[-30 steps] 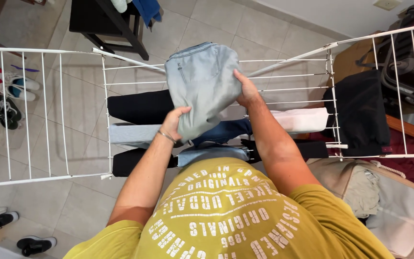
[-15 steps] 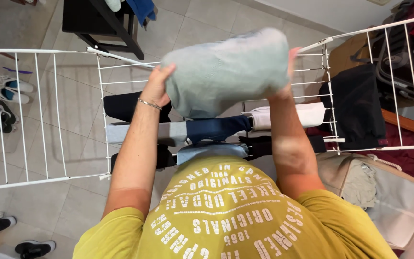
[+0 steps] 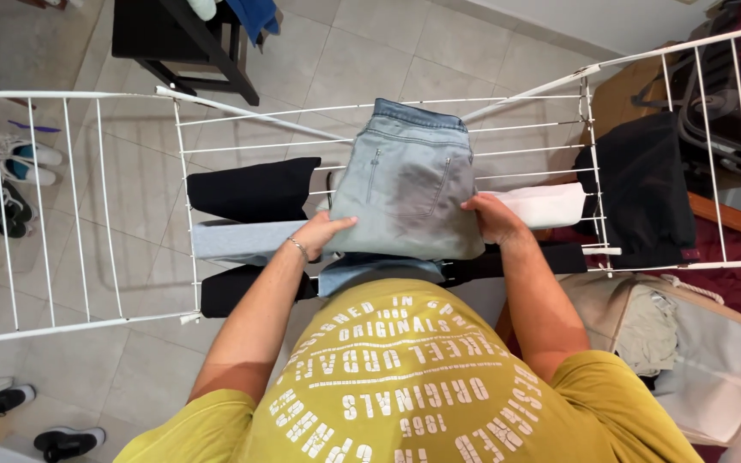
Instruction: Folding various laundry items from a drying rack and placing them into a laundry basket
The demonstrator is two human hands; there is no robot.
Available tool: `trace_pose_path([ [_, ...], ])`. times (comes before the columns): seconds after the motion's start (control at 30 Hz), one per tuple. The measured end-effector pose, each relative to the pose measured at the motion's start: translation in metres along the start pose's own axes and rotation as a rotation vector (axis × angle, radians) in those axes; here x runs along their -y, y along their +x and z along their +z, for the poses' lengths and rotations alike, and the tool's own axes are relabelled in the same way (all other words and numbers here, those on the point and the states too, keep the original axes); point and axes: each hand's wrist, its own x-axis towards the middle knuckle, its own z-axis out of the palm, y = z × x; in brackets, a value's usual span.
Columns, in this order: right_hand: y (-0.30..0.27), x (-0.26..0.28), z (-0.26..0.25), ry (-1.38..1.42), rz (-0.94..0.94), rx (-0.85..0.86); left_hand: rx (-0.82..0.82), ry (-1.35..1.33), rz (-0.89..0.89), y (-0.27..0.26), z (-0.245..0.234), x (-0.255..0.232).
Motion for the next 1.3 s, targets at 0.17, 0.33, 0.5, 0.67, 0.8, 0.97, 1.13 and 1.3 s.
trace_pose_path([
  [0.17, 0.020, 0.011, 0.002, -0.084, -0.038, -0.033, 0.085, 0.195, 0.208, 0.010, 0.001, 0.023],
  [0.33, 0.011, 0.049, 0.044, -0.055, -0.466, -0.021, 0.092, 0.212, 0.284, -0.020, 0.005, 0.011],
  [0.5, 0.049, 0.056, 0.045, -1.399, -0.540, -0.583, 0.134, 0.261, 0.301, 0.034, -0.021, 0.078],
  [0.67, 0.051, 0.051, 0.138, -1.474, -1.237, -0.060, 0.098, 0.299, 0.297, 0.047, -0.030, 0.096],
  [0.8, 0.047, 0.045, 0.192, -1.941, -0.493, 0.068, 0.074, 0.242, 0.306, 0.059, -0.028, 0.110],
  [0.97, 0.102, 0.034, 0.186, -1.922, -0.207, 0.145, -0.027, 0.133, 0.319, -0.003, 0.007, 0.032],
  [1.13, 0.107, 0.049, 0.163, -1.658, -0.212, 0.200, -0.082, -0.030, 0.300, 0.040, -0.016, 0.070],
  [1.3, 0.086, 0.058, 0.096, -1.584, -0.833, -0.287, -0.112, -0.251, 0.373, 0.013, 0.001, 0.008],
])
